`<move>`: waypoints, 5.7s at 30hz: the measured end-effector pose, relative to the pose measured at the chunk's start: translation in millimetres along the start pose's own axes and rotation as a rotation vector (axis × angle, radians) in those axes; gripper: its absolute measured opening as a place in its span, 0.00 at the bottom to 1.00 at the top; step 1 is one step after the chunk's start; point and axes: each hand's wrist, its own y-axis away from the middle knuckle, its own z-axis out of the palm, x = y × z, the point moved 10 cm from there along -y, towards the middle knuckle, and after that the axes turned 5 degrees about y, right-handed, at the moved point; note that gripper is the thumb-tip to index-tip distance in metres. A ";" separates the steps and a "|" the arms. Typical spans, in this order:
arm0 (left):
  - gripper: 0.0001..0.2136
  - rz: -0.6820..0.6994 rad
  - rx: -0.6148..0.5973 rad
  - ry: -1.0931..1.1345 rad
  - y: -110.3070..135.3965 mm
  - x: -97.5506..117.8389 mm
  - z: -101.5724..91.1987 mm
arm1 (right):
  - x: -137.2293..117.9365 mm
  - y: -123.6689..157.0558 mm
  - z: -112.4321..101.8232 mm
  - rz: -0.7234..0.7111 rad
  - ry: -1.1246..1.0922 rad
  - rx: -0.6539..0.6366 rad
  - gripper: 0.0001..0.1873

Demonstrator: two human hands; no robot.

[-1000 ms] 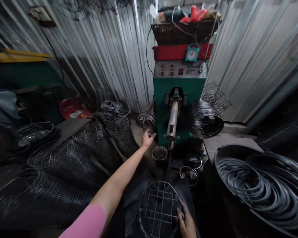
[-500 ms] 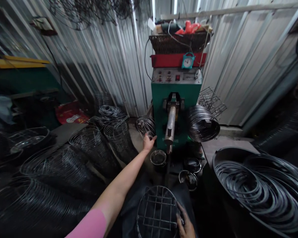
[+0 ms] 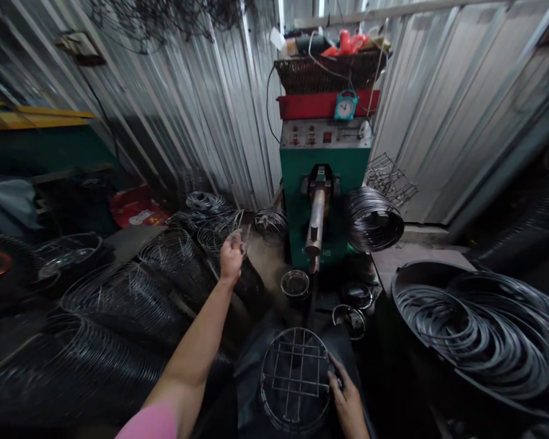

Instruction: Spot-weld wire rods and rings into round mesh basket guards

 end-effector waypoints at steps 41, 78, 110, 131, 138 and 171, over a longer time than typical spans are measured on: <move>0.21 -0.481 -0.692 -0.629 218.8 -118.5 -41.8 | -85.3 21.9 6.9 -0.134 0.538 0.029 0.24; 0.58 -0.362 -1.080 -1.173 237.0 -114.9 -32.4 | -53.8 39.3 14.1 0.009 0.535 -0.253 0.46; 0.23 -1.115 -1.458 -0.858 209.5 -193.9 50.8 | 41.9 -31.6 -6.9 0.529 -0.929 0.121 0.09; 0.25 -0.645 -1.394 -0.930 219.1 -101.8 53.4 | -26.4 8.8 -63.2 -0.114 0.139 0.391 0.12; 0.35 -0.209 -1.352 -0.984 207.2 -48.5 70.1 | -25.8 1.9 -65.7 0.030 0.178 0.269 0.11; 0.31 0.236 -0.868 -1.104 166.0 -61.7 96.2 | -165.2 -44.6 33.7 -0.459 0.413 -0.268 0.12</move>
